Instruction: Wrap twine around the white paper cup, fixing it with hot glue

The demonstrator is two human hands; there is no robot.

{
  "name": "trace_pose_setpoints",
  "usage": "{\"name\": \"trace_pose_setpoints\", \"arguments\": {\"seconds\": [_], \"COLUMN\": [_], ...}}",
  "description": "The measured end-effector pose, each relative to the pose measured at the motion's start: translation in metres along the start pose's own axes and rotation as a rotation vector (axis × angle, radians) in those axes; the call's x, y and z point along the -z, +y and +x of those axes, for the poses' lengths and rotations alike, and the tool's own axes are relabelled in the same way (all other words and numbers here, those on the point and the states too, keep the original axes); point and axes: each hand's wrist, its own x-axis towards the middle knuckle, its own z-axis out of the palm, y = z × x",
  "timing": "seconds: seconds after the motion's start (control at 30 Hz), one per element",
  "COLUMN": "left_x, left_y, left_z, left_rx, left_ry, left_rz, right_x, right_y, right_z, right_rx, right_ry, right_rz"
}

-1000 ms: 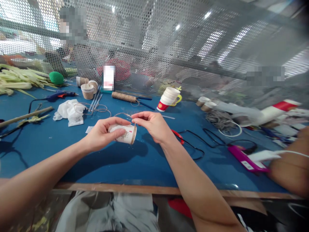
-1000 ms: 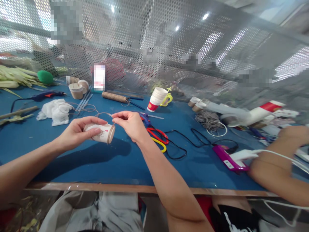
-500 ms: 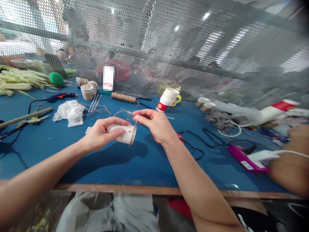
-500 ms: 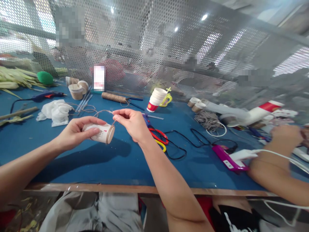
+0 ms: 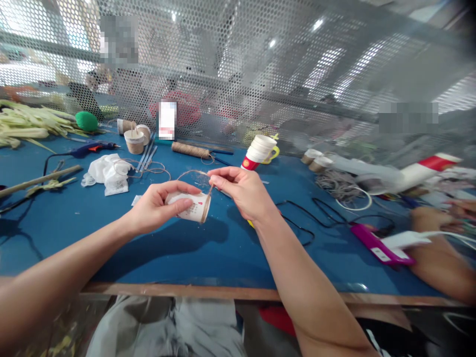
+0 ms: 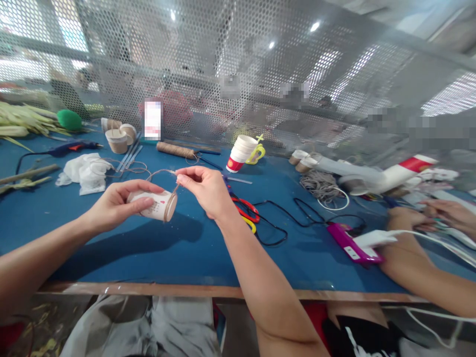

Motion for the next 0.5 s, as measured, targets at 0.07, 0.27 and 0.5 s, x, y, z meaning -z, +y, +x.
{"name": "trace_pose_setpoints", "arguments": {"seconds": [0.07, 0.27, 0.5], "left_x": [0.0, 0.0, -0.001], "left_y": [0.0, 0.0, 0.001], "left_z": [0.0, -0.001, -0.001], "left_rx": [0.002, -0.035, -0.044], "left_ry": [-0.001, 0.019, 0.041], "left_rz": [-0.009, 0.017, -0.041], "right_x": [0.0, -0.001, -0.002], "right_y": [0.001, 0.008, 0.011], "right_z": [0.0, 0.002, 0.002], "right_rx": [0.002, 0.002, -0.006], "right_ry": [-0.001, -0.068, -0.116], "right_rz": [-0.024, -0.128, -0.172]}}
